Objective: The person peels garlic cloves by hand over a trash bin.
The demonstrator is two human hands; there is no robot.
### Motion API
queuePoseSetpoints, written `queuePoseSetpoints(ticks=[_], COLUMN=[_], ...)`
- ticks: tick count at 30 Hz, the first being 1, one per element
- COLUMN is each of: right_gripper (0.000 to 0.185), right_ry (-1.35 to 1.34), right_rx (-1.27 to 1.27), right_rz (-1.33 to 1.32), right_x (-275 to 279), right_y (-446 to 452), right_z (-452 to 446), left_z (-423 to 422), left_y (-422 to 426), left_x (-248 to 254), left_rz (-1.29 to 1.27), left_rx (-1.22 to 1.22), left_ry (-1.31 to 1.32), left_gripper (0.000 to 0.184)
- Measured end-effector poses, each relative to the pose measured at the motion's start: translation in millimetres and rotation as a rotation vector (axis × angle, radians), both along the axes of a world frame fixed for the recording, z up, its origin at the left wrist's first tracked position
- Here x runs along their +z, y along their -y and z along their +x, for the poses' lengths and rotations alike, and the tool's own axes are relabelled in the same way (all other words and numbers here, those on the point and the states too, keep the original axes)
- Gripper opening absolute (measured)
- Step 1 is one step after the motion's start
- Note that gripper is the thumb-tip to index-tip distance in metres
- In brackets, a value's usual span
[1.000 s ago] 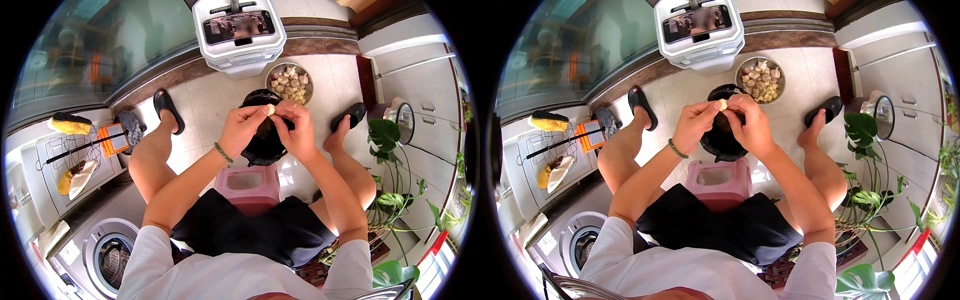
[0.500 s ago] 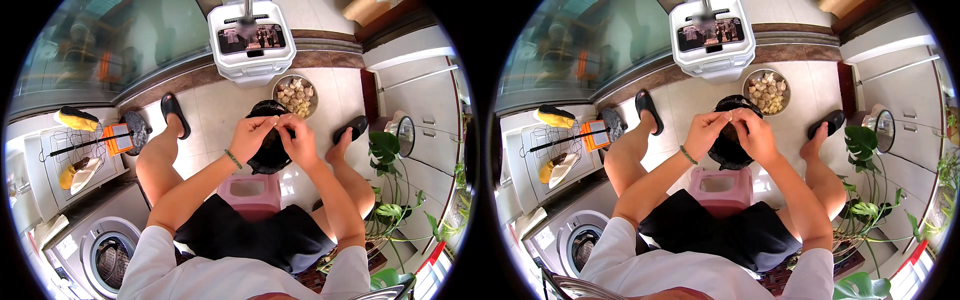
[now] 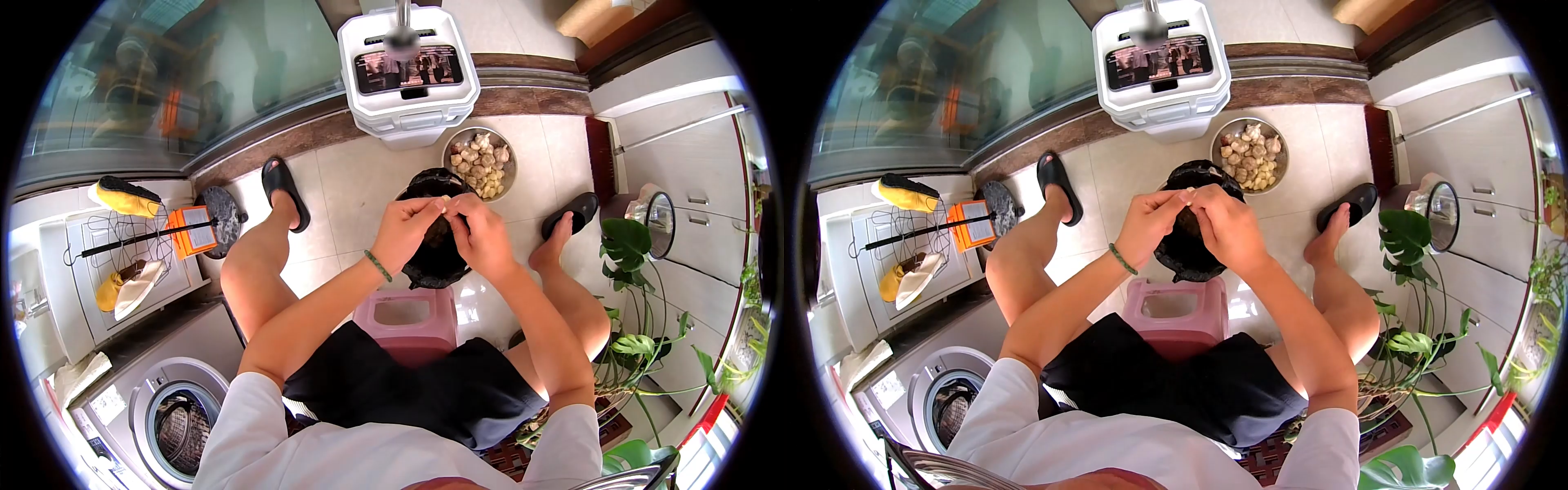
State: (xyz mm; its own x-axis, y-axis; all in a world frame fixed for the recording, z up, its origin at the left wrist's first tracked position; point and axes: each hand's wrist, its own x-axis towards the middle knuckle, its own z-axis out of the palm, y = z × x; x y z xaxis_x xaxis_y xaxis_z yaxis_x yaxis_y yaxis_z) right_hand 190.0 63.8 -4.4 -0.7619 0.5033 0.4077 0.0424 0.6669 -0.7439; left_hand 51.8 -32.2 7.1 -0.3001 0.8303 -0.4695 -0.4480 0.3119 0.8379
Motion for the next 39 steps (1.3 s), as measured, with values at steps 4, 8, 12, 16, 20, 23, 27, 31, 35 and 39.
queuePoseSetpoints(ticks=[4, 8, 12, 16, 20, 23, 27, 31, 35, 39], right_gripper=[0.034, 0.032, 0.030, 0.033, 0.035, 0.034, 0.032, 0.032, 0.032, 0.029], right_ry=[0.005, -0.024, -0.101, -0.086, -0.068, -0.158, -0.148, -0.115, -0.086, -0.065], right_rx=[-0.073, -0.187, -0.196, -0.171, -0.136, -0.110, -0.048, -0.040, -0.043, -0.023], right_rz=[-0.091, -0.266, -0.294, -0.293, -0.105, 0.011, 0.089, 0.105, 0.074, 0.046], right_x=[5.4, -1.2, 0.8, 4.9, 3.0, 1.3, 2.4, 2.5, 3.2, -1.0], right_y=[6.3, 9.0, 7.8, 7.0, 6.3, 3.6, 1.0, 0.8, 1.3, 3.3], right_z=[-1.8, 2.4, 2.8, 4.5, 1.8, -1.9, -2.1, -0.2, 0.3, 1.4], left_z=[-7.0, -15.8, -15.6, -16.2, -13.7, -12.8, -9.9, -9.6, -13.3, -10.7], left_y=[-2.0, -4.8, -4.0, -2.0, -0.2, 1.2, 2.1, 2.0, 3.4, 3.5], left_x=[-0.4, 0.6, 4.7, 2.3, 2.9, 3.6, 0.2, -0.6, -0.1, 4.1], left_rz=[-0.031, -0.017, -0.025, -0.016, -0.034, -0.054, -0.001, 0.014, -0.008, -0.019], left_rx=[0.054, 0.067, 0.067, 0.053, 0.031, -0.043, -0.069, -0.091, -0.135, -0.140], left_ry=[0.061, 0.078, 0.068, 0.098, 0.101, 0.118, 0.020, -0.063, -0.082, -0.128], left_gripper=[0.029, 0.032, 0.034, 0.034, 0.032, 0.029, 0.027, 0.027, 0.027, 0.027])
